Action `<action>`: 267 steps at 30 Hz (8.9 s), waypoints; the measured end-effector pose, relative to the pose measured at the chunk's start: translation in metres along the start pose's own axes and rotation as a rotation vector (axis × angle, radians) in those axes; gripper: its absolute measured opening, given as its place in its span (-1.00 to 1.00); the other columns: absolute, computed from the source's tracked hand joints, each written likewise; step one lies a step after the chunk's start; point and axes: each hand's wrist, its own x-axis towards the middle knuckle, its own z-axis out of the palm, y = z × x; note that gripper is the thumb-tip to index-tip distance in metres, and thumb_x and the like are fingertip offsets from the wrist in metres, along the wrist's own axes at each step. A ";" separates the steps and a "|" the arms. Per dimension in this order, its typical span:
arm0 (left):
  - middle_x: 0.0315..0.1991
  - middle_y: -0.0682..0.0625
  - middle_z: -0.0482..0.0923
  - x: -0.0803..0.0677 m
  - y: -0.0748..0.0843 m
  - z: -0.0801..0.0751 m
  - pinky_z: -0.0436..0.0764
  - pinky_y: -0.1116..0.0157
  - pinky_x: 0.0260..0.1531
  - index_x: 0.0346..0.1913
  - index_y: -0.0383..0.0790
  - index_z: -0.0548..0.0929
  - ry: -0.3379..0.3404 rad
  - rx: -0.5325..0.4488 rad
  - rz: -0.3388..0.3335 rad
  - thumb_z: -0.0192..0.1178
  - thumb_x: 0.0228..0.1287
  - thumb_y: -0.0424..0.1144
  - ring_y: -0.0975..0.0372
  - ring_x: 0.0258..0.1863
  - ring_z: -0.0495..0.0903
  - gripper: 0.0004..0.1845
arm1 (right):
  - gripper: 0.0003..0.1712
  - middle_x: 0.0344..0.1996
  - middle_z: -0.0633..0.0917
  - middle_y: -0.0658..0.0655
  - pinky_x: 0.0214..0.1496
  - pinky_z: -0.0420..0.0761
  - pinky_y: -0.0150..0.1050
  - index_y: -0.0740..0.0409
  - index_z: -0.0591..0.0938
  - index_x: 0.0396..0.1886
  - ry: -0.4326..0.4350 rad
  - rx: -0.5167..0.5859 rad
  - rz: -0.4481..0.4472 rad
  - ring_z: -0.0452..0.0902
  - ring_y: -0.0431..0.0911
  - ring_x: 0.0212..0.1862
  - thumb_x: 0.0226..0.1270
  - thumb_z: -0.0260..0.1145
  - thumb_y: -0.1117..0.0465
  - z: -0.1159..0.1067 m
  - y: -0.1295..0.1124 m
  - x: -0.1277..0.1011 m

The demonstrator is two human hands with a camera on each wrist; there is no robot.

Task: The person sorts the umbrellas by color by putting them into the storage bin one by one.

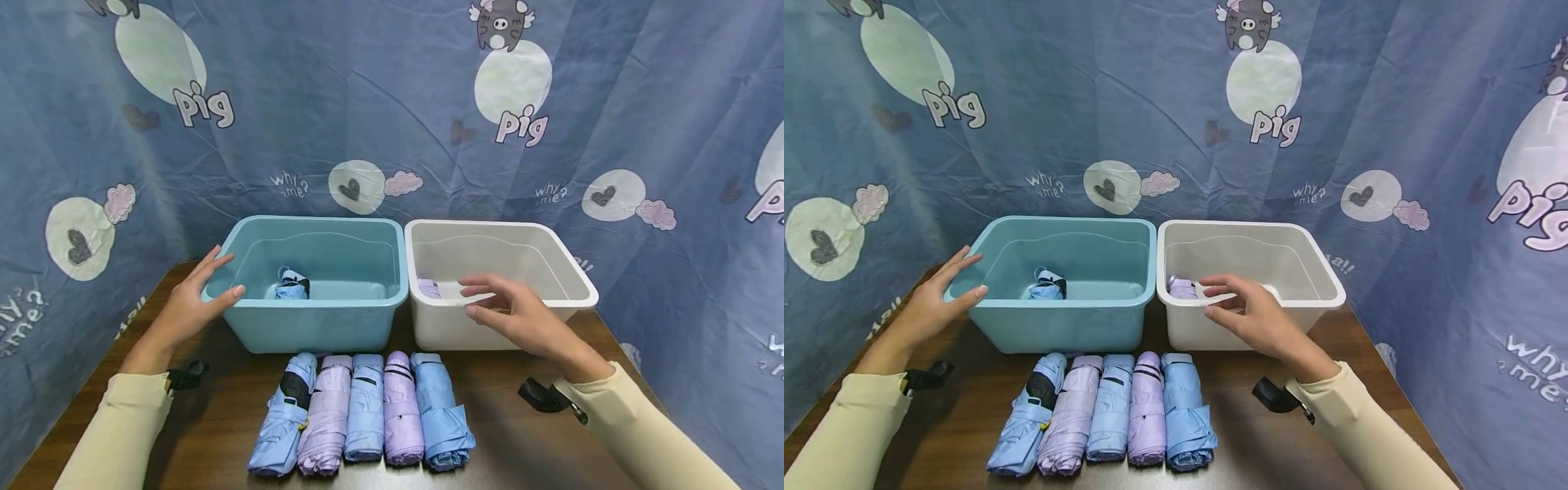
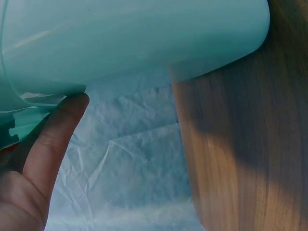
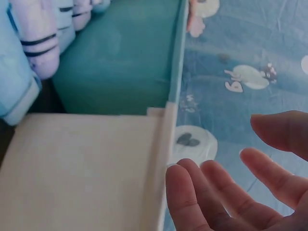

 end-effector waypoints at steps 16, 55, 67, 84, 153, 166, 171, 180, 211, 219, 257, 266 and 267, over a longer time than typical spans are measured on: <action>0.56 0.04 -0.25 0.000 0.000 0.000 0.03 -0.49 0.09 0.52 -0.04 0.12 0.006 0.001 -0.005 0.19 0.30 0.04 -0.27 0.45 -0.15 -0.19 | -0.55 0.05 0.62 0.26 -0.04 0.63 -0.23 0.20 0.52 0.20 -0.037 0.031 0.020 0.63 0.10 0.00 0.32 0.31 0.29 0.027 0.022 -0.026; 0.56 0.07 -0.26 0.001 -0.004 -0.001 0.00 -0.48 0.10 0.52 -0.02 0.12 0.008 -0.006 -0.001 0.20 0.30 0.03 -0.28 0.45 -0.15 -0.20 | -0.29 -0.07 0.60 0.34 -0.20 0.64 -0.05 0.18 0.45 0.26 -0.060 0.034 0.266 0.63 0.16 -0.11 0.13 0.48 0.11 0.108 0.075 -0.054; 0.56 0.06 -0.26 0.001 -0.004 0.000 0.01 -0.48 0.11 0.52 -0.04 0.12 0.010 -0.013 0.001 0.20 0.30 0.03 -0.27 0.45 -0.15 -0.20 | -0.12 -0.23 0.61 0.23 -0.24 0.50 -0.08 0.05 0.41 0.33 -0.049 -0.181 0.291 0.48 -0.03 -0.24 0.03 0.50 -0.13 0.126 0.071 -0.052; 0.56 0.01 -0.23 0.001 -0.003 -0.001 0.02 -0.48 0.11 0.52 -0.04 0.13 0.021 -0.004 0.002 0.19 0.30 0.02 -0.26 0.45 -0.14 -0.21 | -0.15 0.24 0.48 0.27 0.07 0.45 0.16 -0.12 0.36 0.41 -0.029 -0.142 0.317 0.47 0.15 0.09 0.12 0.44 -0.12 0.130 0.073 -0.054; 0.56 0.00 -0.22 0.000 -0.003 0.000 0.06 -0.47 0.11 0.52 -0.04 0.12 0.026 -0.009 -0.012 0.21 0.28 0.05 -0.25 0.46 -0.12 -0.19 | -0.20 -0.03 0.57 0.20 -0.27 0.65 -0.20 -0.46 0.25 0.42 -0.037 0.026 0.084 0.59 0.00 -0.08 0.23 0.40 -0.05 0.071 -0.052 -0.018; 0.53 -0.25 -0.18 -0.001 -0.001 0.000 0.17 -0.44 0.08 0.55 0.17 -0.22 0.005 -0.032 -0.090 0.19 0.28 0.10 -0.35 0.37 0.04 -0.03 | -0.21 0.05 0.48 0.37 -0.33 0.69 -0.09 -0.40 0.25 0.43 -0.080 0.239 0.138 0.65 0.08 -0.13 0.27 0.38 0.07 0.076 -0.066 0.035; 0.54 -0.19 -0.20 -0.003 -0.004 -0.001 0.14 -0.44 0.09 0.55 0.17 -0.22 0.006 -0.030 -0.084 0.18 0.29 0.08 -0.34 0.39 0.00 -0.04 | -0.21 0.07 0.48 0.34 -0.31 0.69 -0.11 -0.38 0.28 0.42 -0.042 0.230 0.152 0.62 0.08 -0.12 0.24 0.40 0.06 0.083 -0.073 0.063; 0.56 -0.04 -0.25 -0.002 -0.005 0.000 0.08 -0.44 0.13 0.55 0.10 -0.18 0.020 -0.027 -0.049 0.18 0.29 0.06 -0.29 0.43 -0.09 -0.06 | -0.21 0.20 0.47 0.25 -0.19 0.64 -0.13 -0.41 0.27 0.42 -0.010 0.103 0.188 0.49 0.05 0.13 0.22 0.39 -0.07 0.097 -0.083 0.113; 0.56 0.00 -0.22 -0.002 -0.009 -0.004 0.08 -0.43 0.14 0.55 0.11 -0.13 0.043 -0.015 -0.044 0.21 0.27 0.08 -0.26 0.45 -0.08 -0.07 | -0.24 0.25 0.47 0.04 -0.09 0.60 -0.13 -0.45 0.35 0.37 0.179 0.187 0.353 0.52 -0.05 0.01 0.19 0.43 -0.04 0.205 -0.096 0.233; 0.56 -0.04 -0.21 -0.002 -0.009 0.000 0.12 -0.43 0.12 0.55 0.06 -0.12 0.042 -0.001 -0.031 0.21 0.27 0.07 -0.28 0.43 -0.04 -0.06 | -0.24 0.23 0.48 0.05 0.00 0.55 -0.10 -0.45 0.34 0.38 0.180 0.119 0.416 0.44 -0.04 0.05 0.19 0.42 -0.07 0.226 -0.078 0.238; 0.55 -0.01 -0.18 0.000 -0.014 0.001 0.11 -0.37 0.19 0.55 0.04 -0.10 0.049 -0.030 -0.006 0.24 0.26 0.04 -0.19 0.46 -0.06 -0.06 | -0.31 0.32 0.40 0.09 -0.36 0.68 -0.21 -0.34 0.40 0.36 0.104 0.095 0.472 0.64 -0.04 -0.31 0.25 0.40 0.06 0.250 -0.066 0.243; 0.55 -0.02 -0.18 0.000 -0.012 0.001 0.11 -0.40 0.16 0.55 0.03 -0.10 0.047 -0.030 -0.006 0.23 0.26 0.06 -0.21 0.45 -0.05 -0.06 | -0.34 0.32 0.42 0.05 -0.31 0.67 -0.22 -0.33 0.44 0.34 0.118 0.095 0.450 0.55 -0.09 -0.14 0.23 0.39 -0.04 0.248 -0.066 0.240; 0.55 -0.02 -0.18 0.000 -0.012 0.000 0.11 -0.40 0.16 0.55 0.02 -0.10 0.047 -0.032 -0.006 0.23 0.26 0.06 -0.21 0.45 -0.05 -0.06 | -0.35 0.31 0.43 0.05 -0.30 0.67 -0.22 -0.32 0.44 0.34 0.118 0.092 0.447 0.55 -0.09 -0.14 0.23 0.39 -0.05 0.248 -0.066 0.240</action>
